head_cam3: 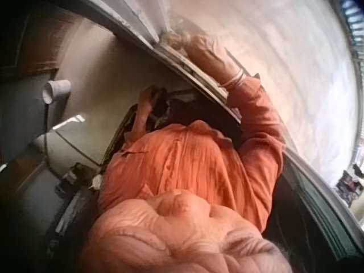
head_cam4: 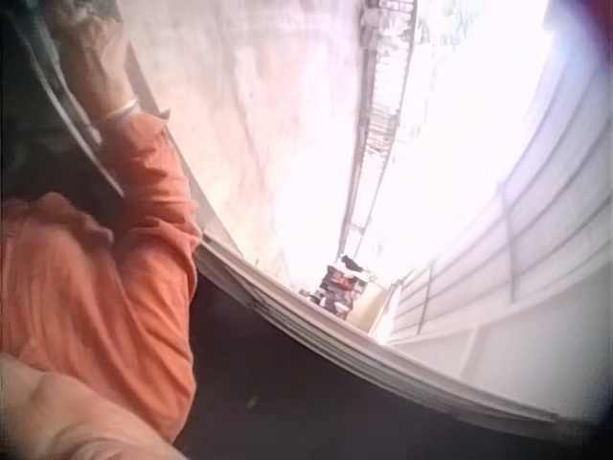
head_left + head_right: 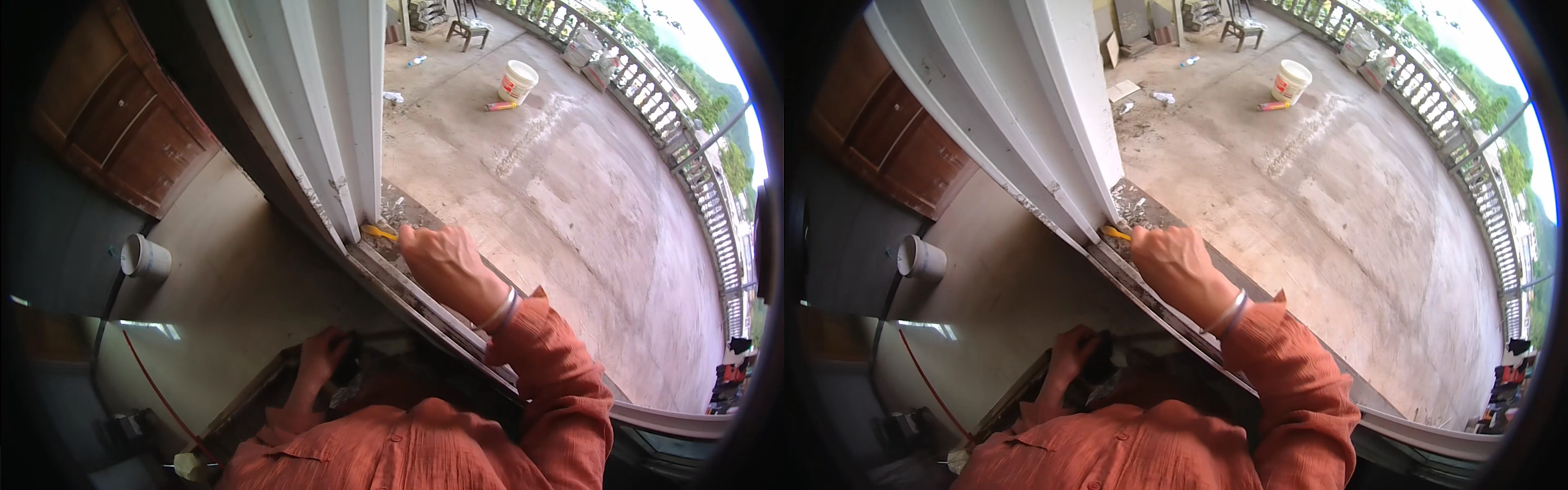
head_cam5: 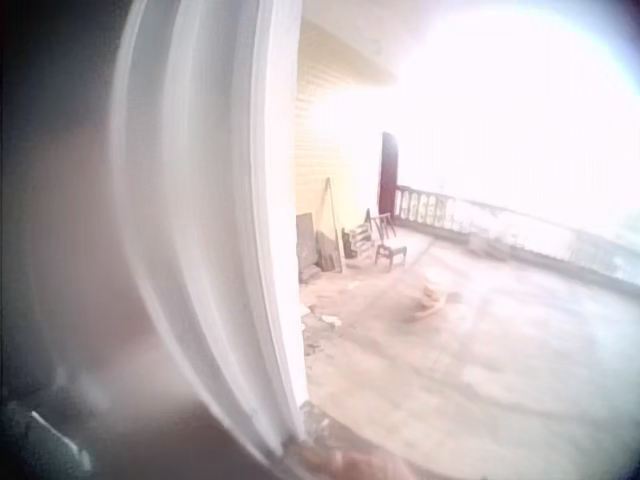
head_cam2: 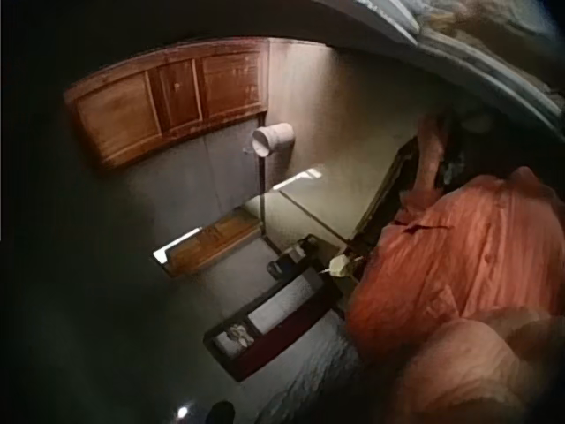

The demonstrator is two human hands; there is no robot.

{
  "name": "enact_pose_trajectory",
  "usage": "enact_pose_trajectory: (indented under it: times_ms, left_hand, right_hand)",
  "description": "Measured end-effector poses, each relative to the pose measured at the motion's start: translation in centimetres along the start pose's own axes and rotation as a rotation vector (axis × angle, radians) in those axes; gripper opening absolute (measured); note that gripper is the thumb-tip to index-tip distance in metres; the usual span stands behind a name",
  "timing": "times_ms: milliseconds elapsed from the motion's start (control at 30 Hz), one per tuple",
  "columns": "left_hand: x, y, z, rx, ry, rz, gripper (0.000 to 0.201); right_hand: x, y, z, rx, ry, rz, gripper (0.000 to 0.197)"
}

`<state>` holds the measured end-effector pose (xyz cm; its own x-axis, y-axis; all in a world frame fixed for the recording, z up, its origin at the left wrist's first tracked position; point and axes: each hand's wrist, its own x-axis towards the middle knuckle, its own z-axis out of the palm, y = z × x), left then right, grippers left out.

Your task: The person cleans the window frame using a toothbrush and a cloth. They scrub the frame with the toothbrush and wipe it with the cloth, repeating the process along the frame.

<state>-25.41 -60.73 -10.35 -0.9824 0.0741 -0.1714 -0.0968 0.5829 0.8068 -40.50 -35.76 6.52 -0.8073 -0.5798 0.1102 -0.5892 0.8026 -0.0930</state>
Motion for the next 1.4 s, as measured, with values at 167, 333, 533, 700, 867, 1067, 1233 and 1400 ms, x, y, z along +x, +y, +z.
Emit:
enact_pose_trajectory:
  times_ms: [167, 333, 533, 700, 867, 1067, 1233, 1400]
  left_hand:
    - [-1.6, -1.6, -0.2, 0.0, 0.042, -0.035, 0.017]
    - [-1.7, -1.5, 0.1, -0.036, 0.06, -0.062, 0.019]
    - [-0.3, -1.6, 2.2, -0.051, 0.068, 0.012, 0.019]
    - [-0.1, -1.1, 2.2, -0.112, 0.041, -0.044, 0.021]
    - [-0.1, -1.9, 1.9, -0.077, 0.064, 0.013, 0.02]
    - [-0.2, -2.6, 0.2, -0.112, 0.041, -0.062, 0.02]
    - [-0.3, -3.1, 0.2, -0.078, 0.055, 0.003, 0.02]
    - [-0.8, -3.8, 1.3, -0.098, 0.03, -0.015, 0.02]
  right_hand:
    - [1.8, 0.8, 0.2, -0.056, -0.038, -0.158, 0.007]
    - [-1.9, -0.2, -2.2, -0.098, -0.13, -0.09, 0.004]
    - [-1.6, -2.5, -0.1, -0.369, -0.156, -0.059, 0.003]
    - [-2.7, -3.4, -2.8, -0.163, -0.372, 0.086, 0.007]
    - [-3.7, -2.1, -2.0, -0.084, -0.281, 0.126, 0.004]
    - [-5.7, -2.7, -0.9, -0.105, -0.191, 0.191, 0.006]
    - [-5.9, -3.4, -0.3, 0.02, -0.216, 0.262, 0.007]
    - [-4.7, -0.9, 1.0, 0.165, -0.316, 0.177, 0.009]
